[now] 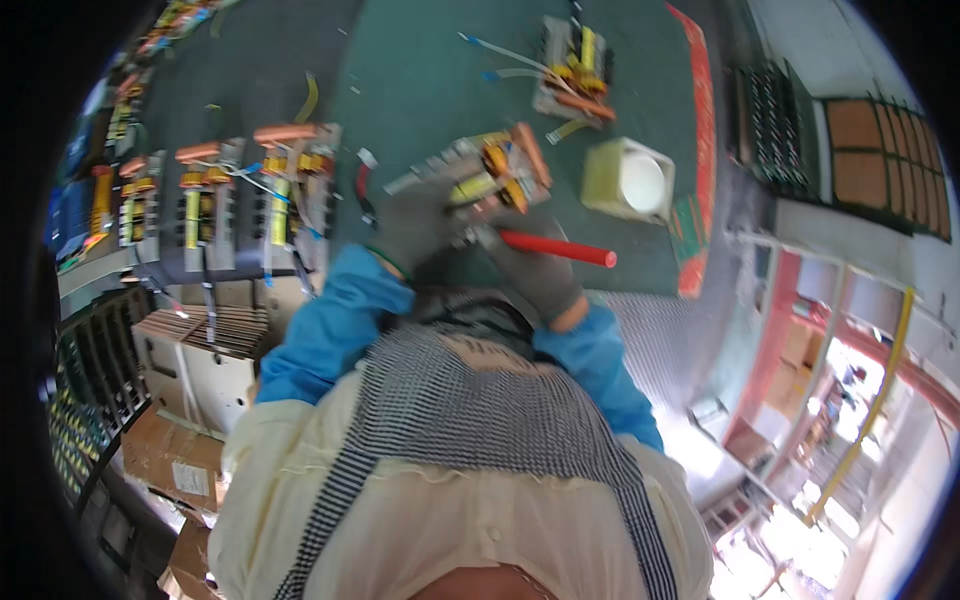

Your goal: Applying a coating substance to components on circuit board assemblies using a brush.

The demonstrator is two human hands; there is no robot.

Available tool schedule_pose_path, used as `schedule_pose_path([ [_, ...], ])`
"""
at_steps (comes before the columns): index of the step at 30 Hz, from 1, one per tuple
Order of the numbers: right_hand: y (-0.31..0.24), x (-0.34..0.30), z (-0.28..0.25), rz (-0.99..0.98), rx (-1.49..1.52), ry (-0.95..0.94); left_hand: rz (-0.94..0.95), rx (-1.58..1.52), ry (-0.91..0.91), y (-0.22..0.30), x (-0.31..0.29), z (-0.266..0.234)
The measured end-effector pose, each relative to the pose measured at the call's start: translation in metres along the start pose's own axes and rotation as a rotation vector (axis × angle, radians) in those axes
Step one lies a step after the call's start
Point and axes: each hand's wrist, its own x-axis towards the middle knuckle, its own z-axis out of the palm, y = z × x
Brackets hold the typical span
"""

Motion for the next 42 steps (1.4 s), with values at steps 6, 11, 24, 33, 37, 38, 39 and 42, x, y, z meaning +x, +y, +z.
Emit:
schedule_pose_path([
  [6, 0.004, -0.025, -0.053, 0.321, 0.179, 0.164, -0.215, 0.419, -0.281, 0.022, 0.023, 0.025],
  [11, -0.021, -0.018, -0.107, 0.201, 0.339, 0.482, -0.235, 0.48, -0.362, 0.008, 0.035, 0.032],
  [24, -0.03, 0.019, -0.138, 0.053, 0.548, 0.974, -0.259, 0.035, 0.034, 0.025, 0.082, -0.212],
  [33, -0.042, 0.071, -0.107, 0.141, 0.49, 0.9, -0.678, 0.904, 0.233, -0.184, 0.167, -0.401],
  [37, -0.046, 0.089, -0.097, 0.191, 0.384, 0.831, -0.924, 0.854, 0.225, -0.284, 0.188, -0.423],
  [38, -0.042, 0.093, -0.09, 0.185, 0.38, 0.828, -0.926, 0.847, 0.229, -0.307, 0.189, -0.428],
  [39, -0.043, 0.101, -0.084, 0.166, 0.308, 0.822, -0.955, 0.837, 0.243, -0.322, 0.196, -0.427],
  [42, -0.051, 0.133, -0.071, 0.137, 0.205, 0.77, -0.989, 0.8, 0.252, -0.364, 0.21, -0.424],
])
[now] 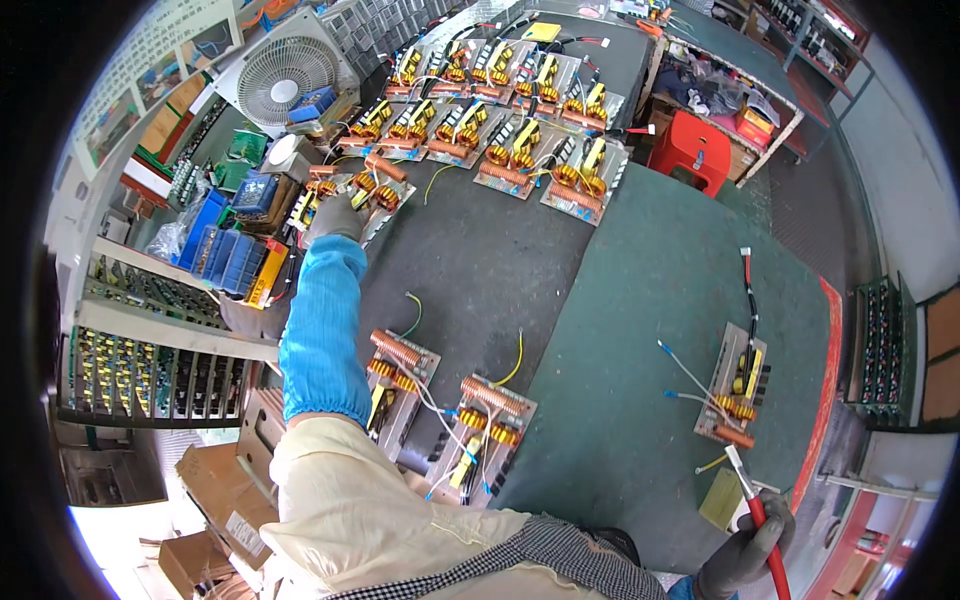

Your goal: Applying a coating substance to components on circuit board assemblies using a brush.

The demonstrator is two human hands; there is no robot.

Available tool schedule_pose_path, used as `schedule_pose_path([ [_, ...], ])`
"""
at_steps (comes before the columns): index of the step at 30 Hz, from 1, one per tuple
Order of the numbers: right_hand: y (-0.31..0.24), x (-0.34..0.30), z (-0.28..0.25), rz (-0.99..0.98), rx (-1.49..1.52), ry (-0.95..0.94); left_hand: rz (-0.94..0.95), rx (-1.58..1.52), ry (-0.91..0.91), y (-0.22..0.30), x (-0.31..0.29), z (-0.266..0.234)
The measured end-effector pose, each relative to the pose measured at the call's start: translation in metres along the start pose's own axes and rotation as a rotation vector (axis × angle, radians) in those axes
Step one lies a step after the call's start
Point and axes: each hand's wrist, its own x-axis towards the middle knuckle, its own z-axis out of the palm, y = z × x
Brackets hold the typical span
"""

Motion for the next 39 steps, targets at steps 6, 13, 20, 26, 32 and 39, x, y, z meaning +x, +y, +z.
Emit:
schedule_pose_path([
  [6, -0.016, 0.009, 0.065, -0.024, -0.059, -0.095, -0.264, -0.13, -0.092, -0.028, 0.052, 0.082],
  [13, -0.01, 0.014, 0.081, 0.079, -0.095, -0.096, -0.333, -0.155, -0.079, -0.046, 0.095, 0.114],
  [20, -0.004, 0.02, 0.084, 0.074, -0.071, -0.25, -0.258, -0.059, -0.022, -0.084, 0.127, 0.153],
  [26, -0.012, 0.019, 0.057, 0.029, -0.006, -0.203, -0.003, 0.065, 0.412, 0.002, 0.041, 0.063],
  [32, -0.002, 0.009, 0.011, 0.021, 0.019, -0.046, 0.497, -0.423, -0.276, 0.057, -0.226, 0.001],
  [39, 0.004, -0.005, -0.029, 0.018, 0.192, -0.105, 0.374, -0.242, -0.328, 0.016, -0.441, 0.052],
])
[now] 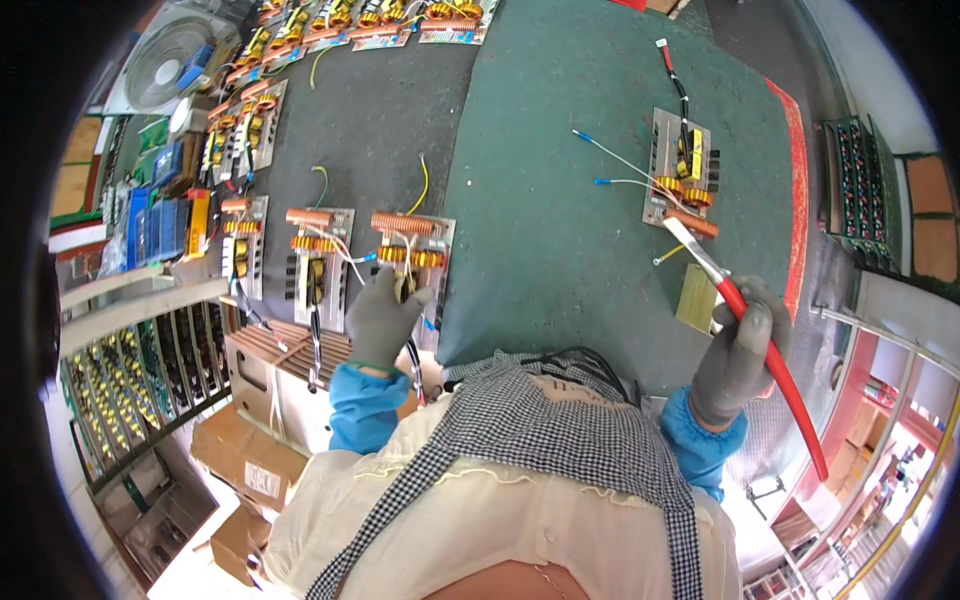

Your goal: Applying a coating substance to components on circuit board assemblies using a brush.

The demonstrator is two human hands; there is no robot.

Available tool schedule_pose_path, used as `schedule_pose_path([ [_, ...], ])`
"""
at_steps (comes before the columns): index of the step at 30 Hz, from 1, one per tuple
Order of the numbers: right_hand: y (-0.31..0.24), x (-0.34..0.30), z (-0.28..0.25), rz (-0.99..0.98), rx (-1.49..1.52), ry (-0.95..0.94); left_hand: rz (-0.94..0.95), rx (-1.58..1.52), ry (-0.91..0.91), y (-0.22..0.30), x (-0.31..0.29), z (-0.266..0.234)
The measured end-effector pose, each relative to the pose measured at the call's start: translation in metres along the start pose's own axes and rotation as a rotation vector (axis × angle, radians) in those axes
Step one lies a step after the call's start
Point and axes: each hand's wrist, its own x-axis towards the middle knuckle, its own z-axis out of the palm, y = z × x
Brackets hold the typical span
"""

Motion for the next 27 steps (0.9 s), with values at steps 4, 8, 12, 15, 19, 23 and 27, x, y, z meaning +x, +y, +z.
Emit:
schedule_pose_path([
  [4, -0.007, -0.01, -0.029, -0.001, 0.106, -0.03, -0.183, 0.061, 0.071, 0.024, -0.004, 0.027],
  [8, -0.012, -0.026, -0.066, -0.039, 0.153, 0.0, -0.265, 0.122, 0.028, 0.022, 0.008, 0.032],
  [12, -0.015, -0.031, -0.108, -0.015, 0.069, -0.037, -0.096, 0.252, -0.043, 0.032, -0.006, 0.04],
  [15, -0.004, -0.035, -0.145, -0.018, -0.085, -0.097, -0.101, 0.344, -0.005, 0.066, -0.031, 0.05],
  [19, 0.007, -0.032, -0.189, 0.044, -0.152, -0.017, -0.105, 0.226, 0.052, 0.077, -0.033, 0.042],
  [23, 0.024, -0.017, -0.214, -0.04, -0.299, -0.091, -0.012, -0.335, 0.017, 0.026, -0.036, 0.026],
  [27, 0.025, -0.004, -0.216, -0.063, -0.414, -0.262, -0.085, -0.992, -0.126, 0.01, -0.067, -0.015],
])
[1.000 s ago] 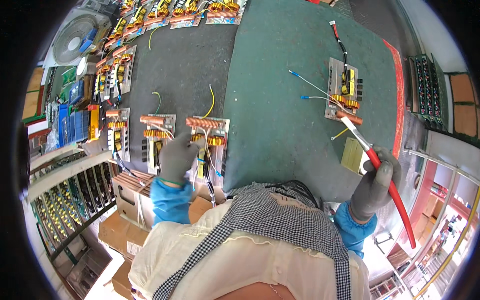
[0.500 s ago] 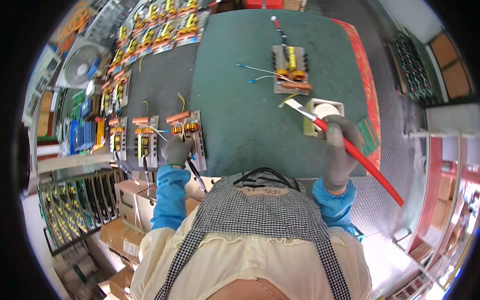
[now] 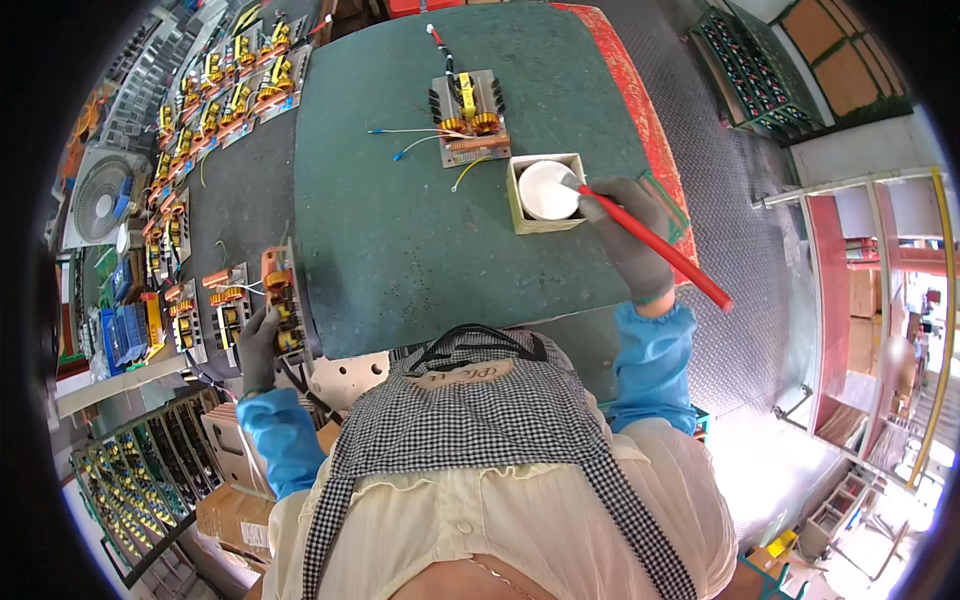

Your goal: Applying a coating substance to components on circuit board assemblies using a brush.

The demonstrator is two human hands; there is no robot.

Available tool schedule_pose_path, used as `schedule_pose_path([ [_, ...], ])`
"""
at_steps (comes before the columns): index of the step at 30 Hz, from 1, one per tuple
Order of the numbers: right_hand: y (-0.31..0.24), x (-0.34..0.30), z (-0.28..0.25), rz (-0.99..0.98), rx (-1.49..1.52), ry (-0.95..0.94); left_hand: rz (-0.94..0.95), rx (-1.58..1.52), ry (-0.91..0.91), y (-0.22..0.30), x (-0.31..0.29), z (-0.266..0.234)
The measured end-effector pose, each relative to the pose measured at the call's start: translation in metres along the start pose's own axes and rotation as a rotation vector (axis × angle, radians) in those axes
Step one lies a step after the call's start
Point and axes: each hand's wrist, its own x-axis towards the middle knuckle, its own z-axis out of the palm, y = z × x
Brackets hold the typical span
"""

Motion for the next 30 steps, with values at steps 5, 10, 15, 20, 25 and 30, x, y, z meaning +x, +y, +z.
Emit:
schedule_pose_path([
  [5, 0.042, 0.026, 0.007, -0.277, -0.292, -0.319, 0.209, 0.011, -0.105, 0.032, -0.034, 0.033],
  [10, 0.067, 0.041, 0.02, -0.475, -0.393, -0.365, 0.409, 0.585, -0.179, 0.04, -0.008, 0.108],
  [15, 0.07, 0.045, 0.019, -0.572, -0.429, -0.323, 0.939, 0.952, -0.268, 0.01, 0.025, 0.168],
  [20, 0.085, 0.029, 0.022, -0.521, -0.332, -0.16, 1.0, 1.081, -0.214, -0.01, 0.029, 0.186],
  [25, 0.079, 0.003, 0.022, -0.51, -0.325, -0.043, 0.766, 1.087, -0.013, -0.004, -0.009, 0.217],
  [30, 0.041, -0.018, 0.033, -0.328, 0.021, 0.072, 0.614, 1.183, -0.012, -0.02, 0.005, 0.211],
])
